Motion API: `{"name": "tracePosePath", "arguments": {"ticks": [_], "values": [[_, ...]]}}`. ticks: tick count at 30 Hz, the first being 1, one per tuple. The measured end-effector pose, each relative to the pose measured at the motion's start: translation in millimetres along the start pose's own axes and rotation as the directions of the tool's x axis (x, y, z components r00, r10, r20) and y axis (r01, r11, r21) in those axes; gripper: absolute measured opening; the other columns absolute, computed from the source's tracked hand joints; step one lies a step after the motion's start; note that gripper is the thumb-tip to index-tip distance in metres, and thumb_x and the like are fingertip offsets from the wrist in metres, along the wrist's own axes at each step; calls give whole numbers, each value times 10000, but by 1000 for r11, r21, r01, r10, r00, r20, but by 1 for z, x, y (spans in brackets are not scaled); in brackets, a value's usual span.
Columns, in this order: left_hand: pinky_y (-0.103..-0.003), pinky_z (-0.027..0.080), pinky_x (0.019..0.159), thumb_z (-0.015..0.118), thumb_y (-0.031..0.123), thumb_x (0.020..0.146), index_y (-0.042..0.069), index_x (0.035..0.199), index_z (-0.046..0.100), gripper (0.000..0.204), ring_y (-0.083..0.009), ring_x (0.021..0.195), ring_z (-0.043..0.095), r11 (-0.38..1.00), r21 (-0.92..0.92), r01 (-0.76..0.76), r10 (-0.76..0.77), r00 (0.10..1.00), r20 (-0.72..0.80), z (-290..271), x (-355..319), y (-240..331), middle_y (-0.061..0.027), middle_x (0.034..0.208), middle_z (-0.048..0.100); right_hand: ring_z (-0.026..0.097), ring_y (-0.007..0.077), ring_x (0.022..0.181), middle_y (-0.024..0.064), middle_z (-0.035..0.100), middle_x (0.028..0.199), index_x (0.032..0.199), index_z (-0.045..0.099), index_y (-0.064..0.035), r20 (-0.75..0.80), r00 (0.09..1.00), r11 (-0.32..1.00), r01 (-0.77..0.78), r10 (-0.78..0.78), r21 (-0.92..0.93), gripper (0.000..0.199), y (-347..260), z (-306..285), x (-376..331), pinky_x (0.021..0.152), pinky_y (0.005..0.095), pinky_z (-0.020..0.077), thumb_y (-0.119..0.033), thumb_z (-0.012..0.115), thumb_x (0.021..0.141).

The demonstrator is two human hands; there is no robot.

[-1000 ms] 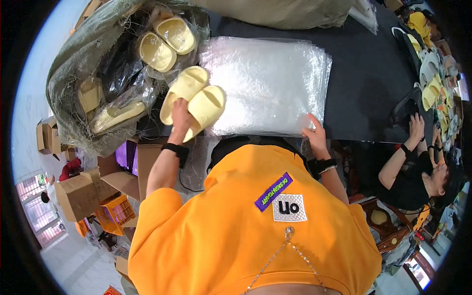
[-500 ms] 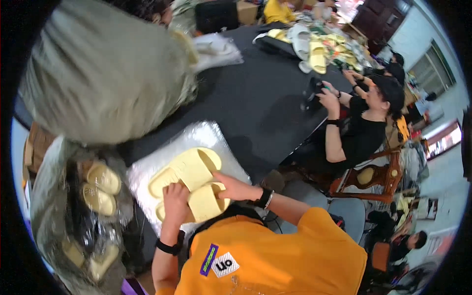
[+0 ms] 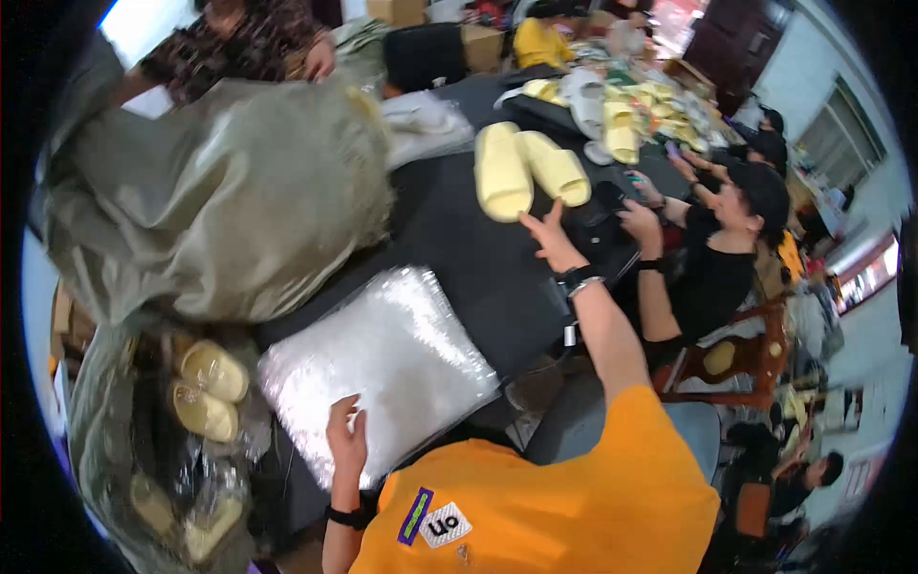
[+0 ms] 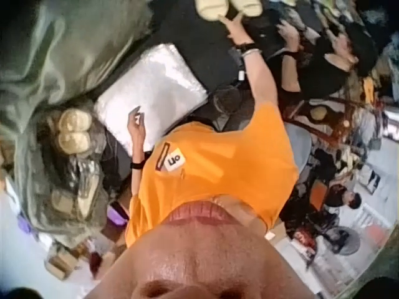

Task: Sorting and packing sandals into bags and sacks in a workshop.

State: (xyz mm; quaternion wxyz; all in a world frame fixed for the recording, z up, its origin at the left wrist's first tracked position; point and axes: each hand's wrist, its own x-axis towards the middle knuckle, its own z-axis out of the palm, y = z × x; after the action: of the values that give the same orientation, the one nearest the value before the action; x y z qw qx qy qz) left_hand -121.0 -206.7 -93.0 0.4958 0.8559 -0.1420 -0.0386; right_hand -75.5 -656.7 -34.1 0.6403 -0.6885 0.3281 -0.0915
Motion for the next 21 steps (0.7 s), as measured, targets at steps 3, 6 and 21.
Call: {"name": "tracePosePath", "arguments": {"ticks": [3, 6, 21], "values": [[-322, 456, 744, 556, -17, 759, 20, 989, 587, 235, -269, 846, 576, 1000, 14, -13, 14, 997, -70, 7, -23, -23, -147, 934, 584, 315, 287, 1237, 255, 184, 1383, 1392, 35, -91, 309, 943, 983, 161, -126, -90, 879, 26, 50, -2, 981, 345, 296, -315, 629, 784], [-336, 461, 736, 566, 37, 782, 33, 968, 590, 188, -284, 835, 576, 999, 45, -16, 19, 998, -59, 0, -21, -22, -146, 899, 590, 407, 268, 1174, 172, 404, 1293, 1284, 374, -30, 583, 800, 955, 266, -142, -133, 511, 85, 106, -23, 965, 337, 335, -175, 565, 833], [-292, 423, 539, 661, 220, 760, 10, 1144, 334, 546, -199, 692, 524, 683, -696, 221, -727, 289, -623, -144, 27, -133, -124, 853, 506, 607, 204, 741, 134, 609, 939, 1122, 524, -20, 889, 458, 799, 528, 18, -288, 342, 139, 204, -129, 646, 277, 480, -95, 568, 792]]}}
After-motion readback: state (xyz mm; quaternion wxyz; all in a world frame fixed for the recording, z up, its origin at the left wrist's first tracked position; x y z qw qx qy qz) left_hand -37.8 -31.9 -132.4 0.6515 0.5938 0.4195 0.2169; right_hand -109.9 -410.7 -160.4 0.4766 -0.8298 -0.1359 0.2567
